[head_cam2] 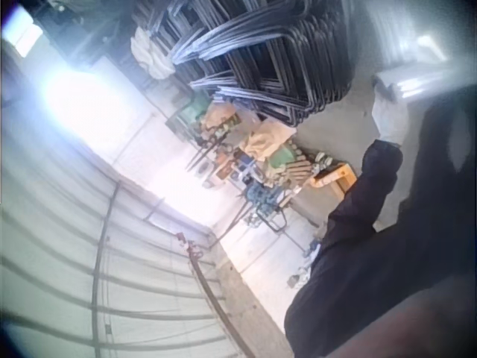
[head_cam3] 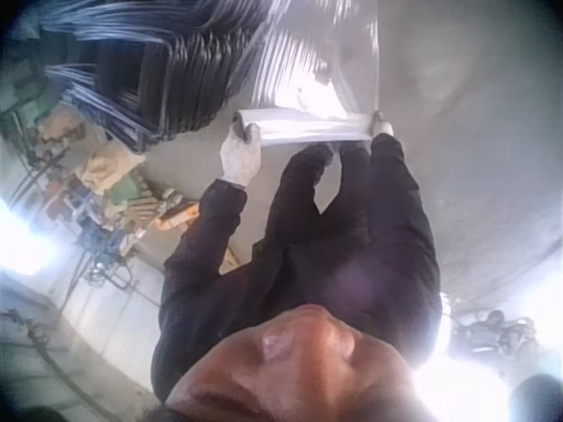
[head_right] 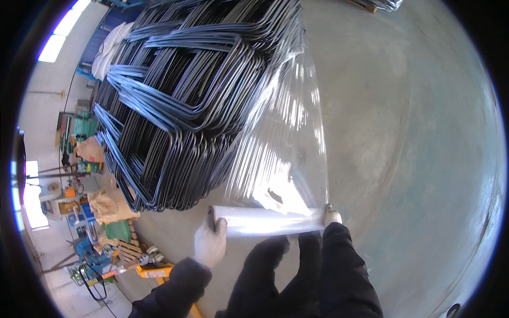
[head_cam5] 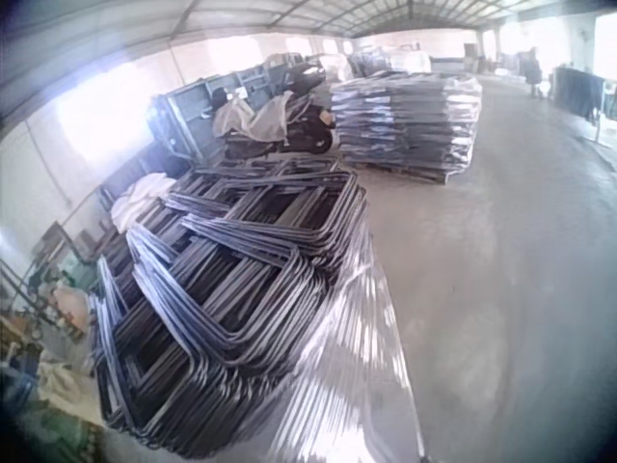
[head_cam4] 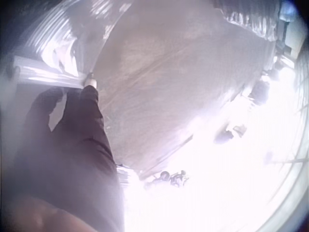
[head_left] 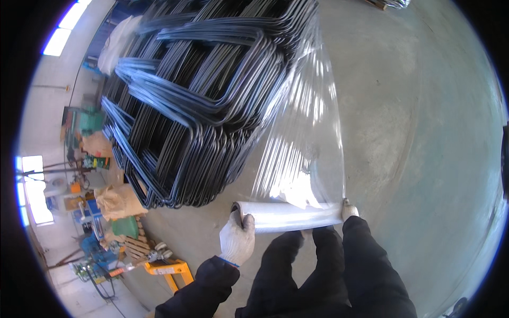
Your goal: The person wraps a stack of metal frames with plastic wrap using a handheld roll. They walk through a warehouse, retrieve the roll, and repeatedly encircle the stack to secure it. The frames remain on the floor after wrapping.
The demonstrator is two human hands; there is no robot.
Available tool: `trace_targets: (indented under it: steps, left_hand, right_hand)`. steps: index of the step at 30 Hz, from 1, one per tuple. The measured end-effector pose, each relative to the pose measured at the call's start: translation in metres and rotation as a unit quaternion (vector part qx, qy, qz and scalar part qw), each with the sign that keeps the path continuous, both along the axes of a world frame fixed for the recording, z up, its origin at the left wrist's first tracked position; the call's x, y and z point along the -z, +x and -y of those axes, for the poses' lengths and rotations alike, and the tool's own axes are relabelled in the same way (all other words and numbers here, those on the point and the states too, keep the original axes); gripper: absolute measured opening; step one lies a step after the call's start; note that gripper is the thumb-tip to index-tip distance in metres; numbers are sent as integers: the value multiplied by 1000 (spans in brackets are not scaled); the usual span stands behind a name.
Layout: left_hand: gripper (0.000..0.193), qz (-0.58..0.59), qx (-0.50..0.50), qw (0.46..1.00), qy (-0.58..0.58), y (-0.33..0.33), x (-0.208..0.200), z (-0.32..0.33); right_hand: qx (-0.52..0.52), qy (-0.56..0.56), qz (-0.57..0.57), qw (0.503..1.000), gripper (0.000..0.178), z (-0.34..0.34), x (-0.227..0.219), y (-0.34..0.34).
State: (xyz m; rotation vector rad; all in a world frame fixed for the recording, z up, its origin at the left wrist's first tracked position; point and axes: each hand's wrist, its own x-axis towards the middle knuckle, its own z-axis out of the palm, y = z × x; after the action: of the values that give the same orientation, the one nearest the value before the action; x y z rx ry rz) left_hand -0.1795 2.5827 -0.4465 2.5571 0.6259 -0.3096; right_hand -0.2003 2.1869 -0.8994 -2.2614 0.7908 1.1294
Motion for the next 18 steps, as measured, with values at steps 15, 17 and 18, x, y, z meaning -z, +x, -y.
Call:
trace_targets:
  steps: [15, 17, 18]
  left_hand:
    - [49, -41, 25, 997, -62, -152, 77, -204]
    - [48, -42, 28, 996, -77, -164, 88, -240]
    - [48, -43, 30, 995, -84, -172, 95, -258]
  right_hand:
    - [18, -68, 47, 996, 93, -134, -40, -176]
    - [70, -94, 43, 992, 93, -160, -34, -205]
    - [106, -81, 50, 990, 93, -169, -32, -218]
